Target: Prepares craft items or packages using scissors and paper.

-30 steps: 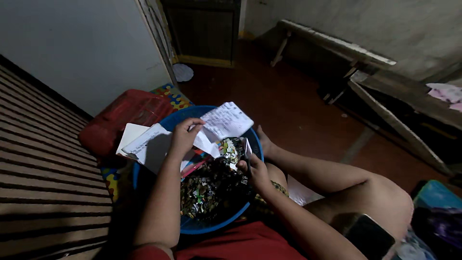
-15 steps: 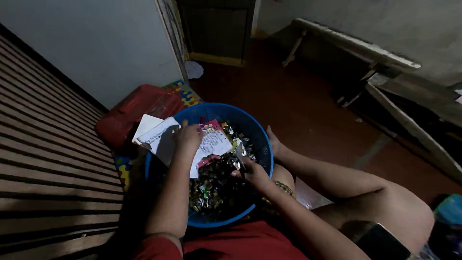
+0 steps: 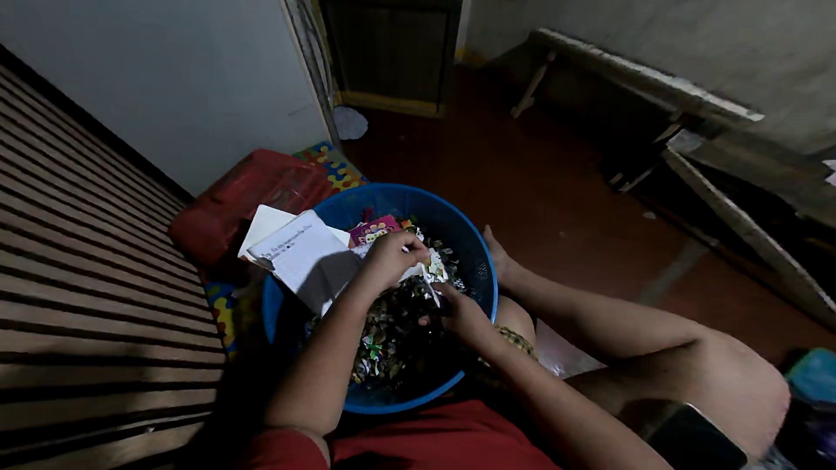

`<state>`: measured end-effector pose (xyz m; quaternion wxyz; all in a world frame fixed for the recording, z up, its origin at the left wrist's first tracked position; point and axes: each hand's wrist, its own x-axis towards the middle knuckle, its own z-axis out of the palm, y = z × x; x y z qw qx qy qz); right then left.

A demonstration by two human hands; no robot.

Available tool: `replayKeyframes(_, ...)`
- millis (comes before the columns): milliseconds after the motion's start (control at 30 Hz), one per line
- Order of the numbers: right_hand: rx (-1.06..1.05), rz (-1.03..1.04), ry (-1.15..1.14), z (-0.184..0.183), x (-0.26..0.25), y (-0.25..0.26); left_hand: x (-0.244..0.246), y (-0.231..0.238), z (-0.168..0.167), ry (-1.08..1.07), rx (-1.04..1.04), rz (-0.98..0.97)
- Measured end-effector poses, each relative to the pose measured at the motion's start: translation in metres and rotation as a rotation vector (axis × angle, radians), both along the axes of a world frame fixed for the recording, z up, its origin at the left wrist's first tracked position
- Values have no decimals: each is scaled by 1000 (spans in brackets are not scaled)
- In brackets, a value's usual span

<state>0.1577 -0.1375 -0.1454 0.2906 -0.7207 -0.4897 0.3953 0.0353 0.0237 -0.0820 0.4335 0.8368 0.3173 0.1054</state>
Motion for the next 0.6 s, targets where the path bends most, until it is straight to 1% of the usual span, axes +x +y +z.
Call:
replayKeyframes(67,40,-38,2,-1,2,0,-4,5,-2,-14,-35,-9)
replayKeyframes(133,49,-26,-20,-2,2,1,-3,6,-7,89,-62,-113)
replayKeyframes(233,58,-12,-73,0,-3,0,2,2,-15,264,-53,-326)
replayKeyframes(333,53,-14,-100,-1,-4,0,6,-2,-15,318,-22,-392)
replayKeyframes(400,36,-17,-94,1,-4,0,5,-1,-12,301,2,-351)
replayKeyframes(467,21,-16,-76,2,-4,0,4,1,-10,248,17,-261)
replayKeyframes(500,9,-11,-81,1,-4,0,2,2,-9,201,19,-195)
replayKeyframes(600,-7,19,-130,-6,-7,0,-3,10,-14,-48,41,44)
